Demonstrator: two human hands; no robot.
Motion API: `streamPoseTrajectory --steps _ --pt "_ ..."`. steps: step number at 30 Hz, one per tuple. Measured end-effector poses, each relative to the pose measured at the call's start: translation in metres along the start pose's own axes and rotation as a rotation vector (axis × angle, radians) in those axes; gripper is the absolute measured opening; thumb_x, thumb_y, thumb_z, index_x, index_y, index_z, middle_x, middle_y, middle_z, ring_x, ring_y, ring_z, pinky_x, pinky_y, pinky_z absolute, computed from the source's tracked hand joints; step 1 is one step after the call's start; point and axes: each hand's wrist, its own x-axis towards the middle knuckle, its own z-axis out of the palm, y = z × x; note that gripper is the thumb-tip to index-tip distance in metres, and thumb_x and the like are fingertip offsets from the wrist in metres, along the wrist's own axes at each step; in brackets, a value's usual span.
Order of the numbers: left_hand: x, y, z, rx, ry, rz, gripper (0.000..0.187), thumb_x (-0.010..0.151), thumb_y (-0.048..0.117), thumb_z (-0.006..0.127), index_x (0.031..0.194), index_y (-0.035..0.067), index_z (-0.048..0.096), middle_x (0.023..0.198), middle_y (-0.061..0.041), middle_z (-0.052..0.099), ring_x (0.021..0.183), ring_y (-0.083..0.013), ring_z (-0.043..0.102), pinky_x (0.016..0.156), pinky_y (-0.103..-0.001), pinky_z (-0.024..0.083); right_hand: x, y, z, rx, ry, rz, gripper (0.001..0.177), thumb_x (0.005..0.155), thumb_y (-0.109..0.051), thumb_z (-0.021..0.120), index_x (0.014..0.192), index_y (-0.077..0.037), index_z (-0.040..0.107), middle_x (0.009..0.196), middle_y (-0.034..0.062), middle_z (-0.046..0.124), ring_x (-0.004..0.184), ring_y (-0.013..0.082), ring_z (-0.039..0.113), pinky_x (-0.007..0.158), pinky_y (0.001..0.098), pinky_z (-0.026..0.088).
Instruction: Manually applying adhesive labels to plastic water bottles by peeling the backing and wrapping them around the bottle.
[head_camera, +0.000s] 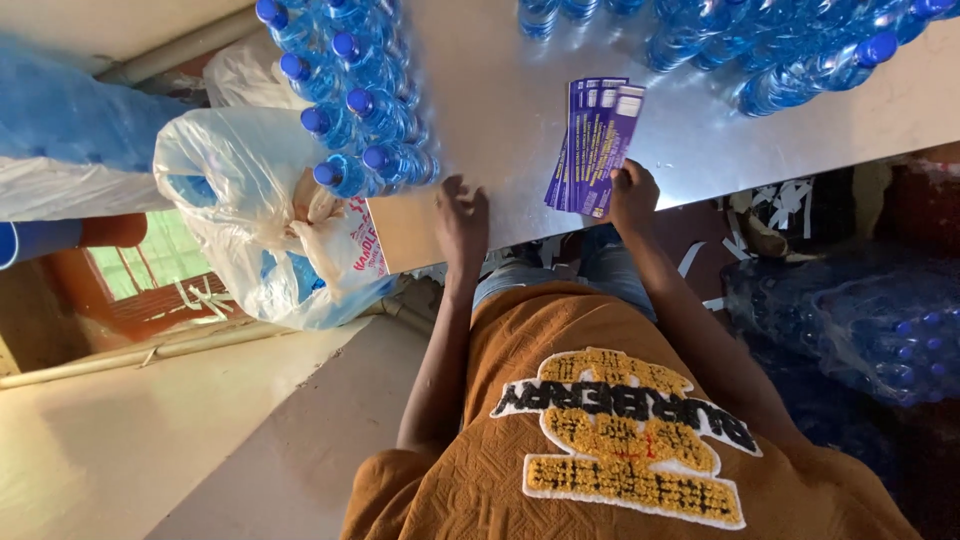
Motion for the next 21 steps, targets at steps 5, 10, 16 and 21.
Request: streamPoseTrajectory --steps 5,10,16,21 --pt "0.019 0.038 0.040 -0.139 -0.076 0.211 0.039 0.105 0.024 0.076 0.140 0.014 0.061 0.113 -0.015 0.073 0.099 -0.0349 0.081 0.077 -0.047 0.070 -0.025 -0.054 -0.036 0.087 0.050 0.112 0.040 0.117 -0.019 0.062 0.151 0.001 0.061 0.127 0.0307 0.073 0.122 0.0557 0.068 0.098 0.0721 0.053" --pt "0.061 0.048 0.110 -0.502 -0.418 0.103 0.028 0.112 0.029 0.062 0.134 0.017 0.074 0.114 -0.013 0.079 0.105 -0.0291 0.081 0.086 -0.042 0.070 -0.052 -0.099 -0.071 0.343 -0.102 0.113 0.033 0.123 -0.022 0.058 0.150 -0.006 0.066 0.132 0.0235 0.073 0.125 0.0433 0.069 0.105 0.0596 0.053" --pt "0.038 0.113 0.105 -1.280 -0.985 -0.140 0.036 0.115 0.025 0.058 0.136 -0.001 0.072 0.126 -0.028 0.076 0.120 -0.0411 0.076 0.104 -0.055 0.062 -0.062 -0.119 -0.084 0.918 -0.342 0.294 0.027 0.114 -0.002 0.053 0.127 -0.010 0.075 0.098 0.0084 0.074 0.087 0.0219 0.078 0.082 0.0338 0.058" --pt "0.044 0.106 0.109 -1.307 -0.718 -0.083 0.011 0.107 0.015 0.075 0.109 0.005 0.076 0.092 -0.011 0.074 0.086 -0.0229 0.079 0.078 -0.037 0.064 -0.063 -0.173 -0.117 0.406 -0.287 0.136 0.049 0.120 -0.045 0.051 0.157 -0.016 0.063 0.141 0.0330 0.065 0.131 0.0571 0.062 0.110 0.0683 0.048"
